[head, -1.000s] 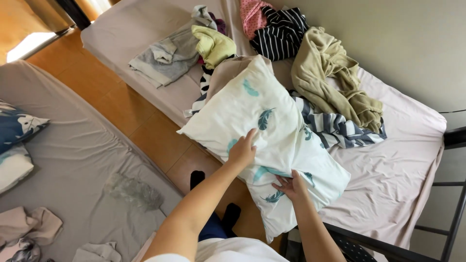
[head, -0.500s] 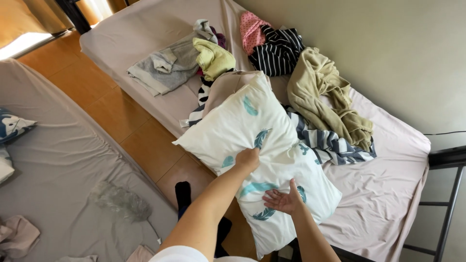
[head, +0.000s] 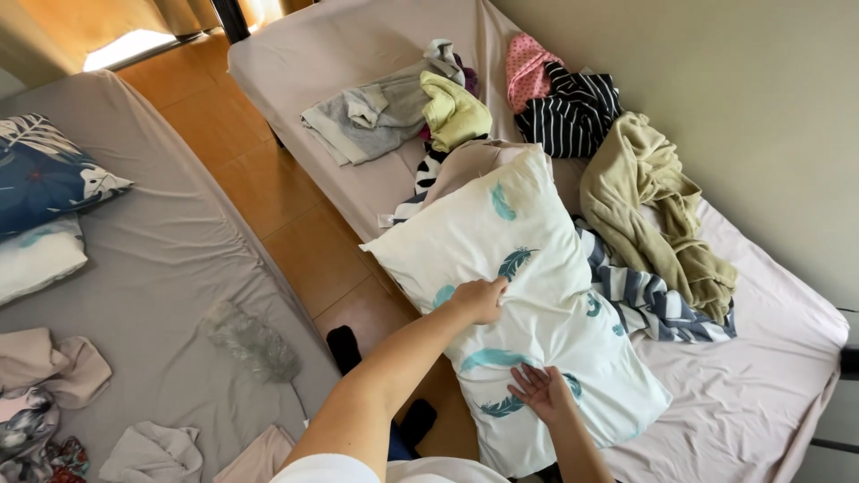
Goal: The person puts a white pillowcase with a feather pattern onto a pillow and places it on a bed. They then put a blue pillowcase with a leaf pattern onto another pillow and place it on the bed. Finally, they put a plain white pillowcase onto a third pillow and place it on the bed.
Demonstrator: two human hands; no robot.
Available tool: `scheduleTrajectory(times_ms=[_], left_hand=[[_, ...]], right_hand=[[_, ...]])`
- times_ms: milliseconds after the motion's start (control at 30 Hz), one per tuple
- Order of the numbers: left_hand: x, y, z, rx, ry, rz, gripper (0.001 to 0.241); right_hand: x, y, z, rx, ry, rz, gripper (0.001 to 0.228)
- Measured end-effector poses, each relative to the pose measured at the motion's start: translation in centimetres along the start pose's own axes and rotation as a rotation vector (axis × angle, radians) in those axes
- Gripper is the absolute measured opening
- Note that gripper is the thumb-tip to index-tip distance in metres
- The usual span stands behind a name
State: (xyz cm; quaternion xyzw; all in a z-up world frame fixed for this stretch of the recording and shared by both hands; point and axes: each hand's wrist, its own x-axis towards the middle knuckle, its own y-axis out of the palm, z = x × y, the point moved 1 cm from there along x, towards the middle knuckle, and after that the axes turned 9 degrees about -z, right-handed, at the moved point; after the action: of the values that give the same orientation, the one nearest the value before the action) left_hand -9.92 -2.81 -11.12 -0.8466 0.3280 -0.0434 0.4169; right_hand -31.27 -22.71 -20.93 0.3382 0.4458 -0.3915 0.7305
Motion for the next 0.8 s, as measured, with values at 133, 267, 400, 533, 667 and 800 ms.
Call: scheduleTrajectory(times_ms=[133, 267, 400, 533, 667, 800], left_hand=[[0.1, -2.1, -2.7, 0.057, 0.121, 0.017, 0.068], [4.2, 5.0, 1.4, 0.342, 0.147, 0.088, 0.057], [4.7, 7.0, 1.9, 0.279, 0.081, -0.015, 0.026], [2.9, 6.2, 0.6, -0.03, -0.045, -0.117, 0.024], [-0.8, 3.8, 0.5, -0.52, -0.088, -0.102, 0.024], [-5.6, 0.1, 0.5, -0.938, -0.038, -0.055, 0.019]], right_hand=[[-0.5, -0.7, 0.0, 0.03, -0.011, 0.003, 0.029], [-1.6, -1.3, 0.0, 0.049, -0.012, 0.045, 0.033], [-4.2, -1.3, -0.8, 0.016, 0.025, 0.07, 0.039], [-7.7, -0.5, -0.3, 0.045, 0.134, 0.088, 0.066], [-8.0, 1.6, 1.8, 0.139, 0.202, 0.125, 0.104], [-1.5, 1.7, 2.8, -0.013, 0.128, 0.237, 0.078]])
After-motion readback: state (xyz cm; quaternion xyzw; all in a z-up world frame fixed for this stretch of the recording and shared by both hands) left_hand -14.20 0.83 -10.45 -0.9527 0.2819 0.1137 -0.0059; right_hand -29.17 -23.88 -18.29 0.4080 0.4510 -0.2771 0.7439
